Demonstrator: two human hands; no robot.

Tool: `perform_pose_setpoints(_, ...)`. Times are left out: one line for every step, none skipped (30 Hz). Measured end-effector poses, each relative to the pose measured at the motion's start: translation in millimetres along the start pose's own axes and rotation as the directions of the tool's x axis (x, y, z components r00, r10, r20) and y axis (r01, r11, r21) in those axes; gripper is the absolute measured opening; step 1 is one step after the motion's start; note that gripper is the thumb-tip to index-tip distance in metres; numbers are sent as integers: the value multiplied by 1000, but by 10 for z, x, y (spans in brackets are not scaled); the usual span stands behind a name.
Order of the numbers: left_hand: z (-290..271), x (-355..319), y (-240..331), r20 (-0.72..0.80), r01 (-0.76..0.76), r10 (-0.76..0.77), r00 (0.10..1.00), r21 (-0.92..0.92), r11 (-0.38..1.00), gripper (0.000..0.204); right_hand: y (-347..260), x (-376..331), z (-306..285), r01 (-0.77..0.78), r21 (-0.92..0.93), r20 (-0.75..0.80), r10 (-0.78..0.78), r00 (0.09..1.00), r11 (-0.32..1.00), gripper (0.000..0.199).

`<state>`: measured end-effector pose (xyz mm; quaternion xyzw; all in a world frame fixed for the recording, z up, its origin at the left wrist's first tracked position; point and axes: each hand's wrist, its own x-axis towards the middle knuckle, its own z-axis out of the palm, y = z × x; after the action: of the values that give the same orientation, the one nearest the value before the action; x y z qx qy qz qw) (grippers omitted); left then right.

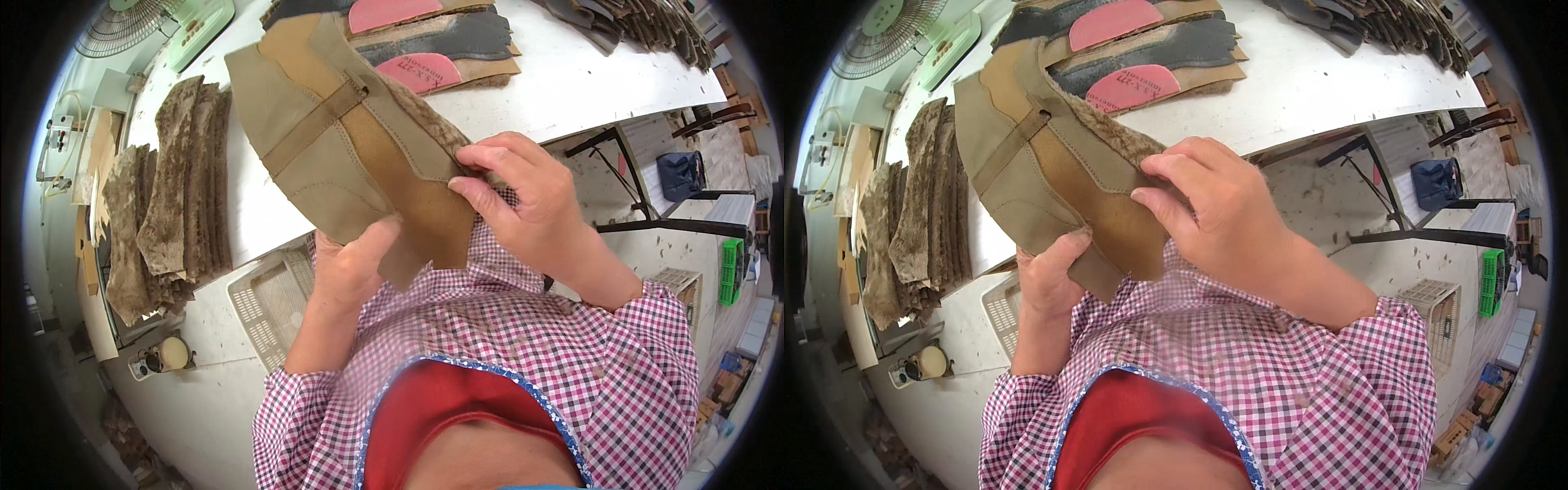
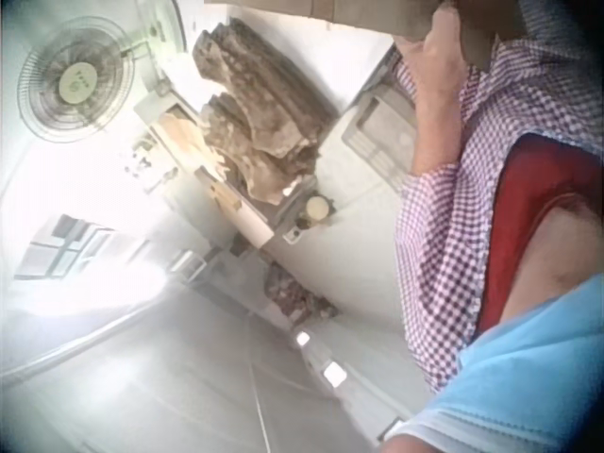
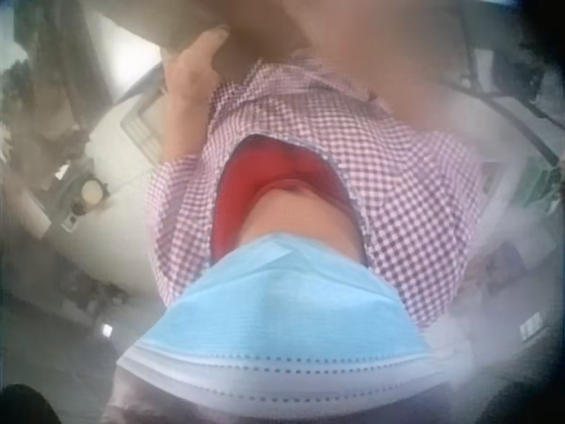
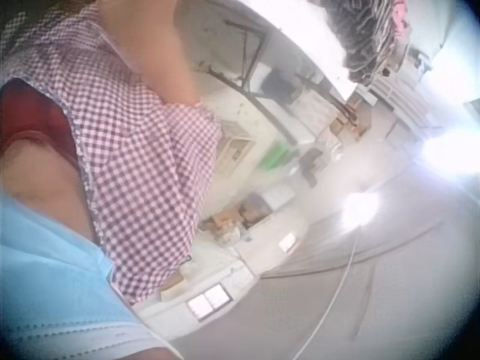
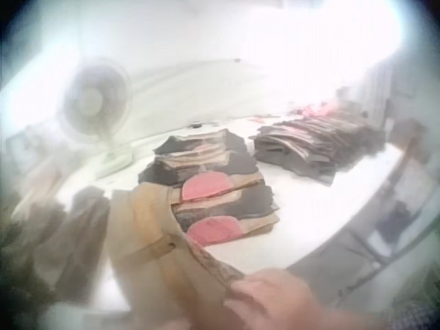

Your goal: The person repeatedly picks up individual fabric pieces from a stack on a table, unfolds them to view both sides, and places them back down. The person handles the pieces one at a time in a repetitive loop.

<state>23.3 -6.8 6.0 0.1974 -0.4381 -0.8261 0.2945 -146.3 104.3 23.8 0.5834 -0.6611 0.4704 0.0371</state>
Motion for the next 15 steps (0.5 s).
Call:
perform_pose_setpoints(-5, -5, 10, 6, 1, -1, 1000, -11, 1000, 38, -15, 4, -22, -55, 72, 38, 52, 998, 996, 21)
perform_pose_setpoints(-9, -11, 21, 20, 9, -9, 1000, -13, 1000, 38, -21, 5, -48, -104, 127, 83, 94, 992, 986, 21)
perform_pose_setpoints(-17, -15, 40, 34, 18, -17, 999, -14, 1000, 38, -24, 10, -76, -154, 180, 129, 132, 983, 971, 21)
perform_pose_setpoints(-20, -17, 60, 49, 26, -26, 998, -16, 1000, 39, -33, 13, -105, -206, 230, 176, 167, 970, 951, 20)
perform_pose_setpoints(-22, -9, 70, 45, 35, -36, 998, 13, 999, 39, -46, 11, -128, -258, 249, 213, 207, 955, 933, 19)
perform_pose_setpoints(-17, 5, 83, 42, 44, -46, 998, 42, 998, 39, -60, 10, -152, -310, 266, 250, 245, 937, 913, 18)
perform_pose_setpoints(-17, 14, 82, 39, 53, -56, 998, 72, 996, 39, -70, 1, -165, -360, 281, 287, 281, 916, 890, 17)
perform_pose_setpoints(-20, 10, 64, 14, 34, -35, 999, 86, 996, 38, -81, -1, -171, -356, 274, 286, 278, 917, 893, 17)
perform_pose_setpoints(-29, 3, 25, -11, 15, -14, 1000, 102, 995, 37, -93, -5, -175, -351, 268, 286, 274, 918, 897, 16)
perform_pose_setpoints(-42, -3, -5, -36, -4, 8, 999, 118, 993, 37, -101, -9, -177, -346, 262, 286, 270, 919, 901, 16)
perform_pose_setpoints(-61, 7, -21, -30, -20, 26, 999, 176, 984, 36, -99, -21, -175, -329, 264, 266, 260, 928, 907, 15)
perform_pose_setpoints(-83, 18, -30, -23, -37, 44, 999, 233, 972, 35, -91, -39, -167, -311, 266, 246, 248, 937, 912, 15)
perform_pose_setpoints(-92, 28, -32, -17, -54, 61, 998, 289, 956, 34, -89, -49, -163, -294, 268, 226, 236, 945, 918, 14)
perform_pose_setpoints(-45, 32, -21, -38, -70, 85, 996, 296, 953, 33, -99, -56, -158, -320, 298, 231, 257, 938, 899, 13)
perform_pose_setpoints(53, 35, 2, -60, -86, 109, 992, 304, 949, 32, -116, -61, -155, -346, 327, 237, 278, 931, 879, 13)
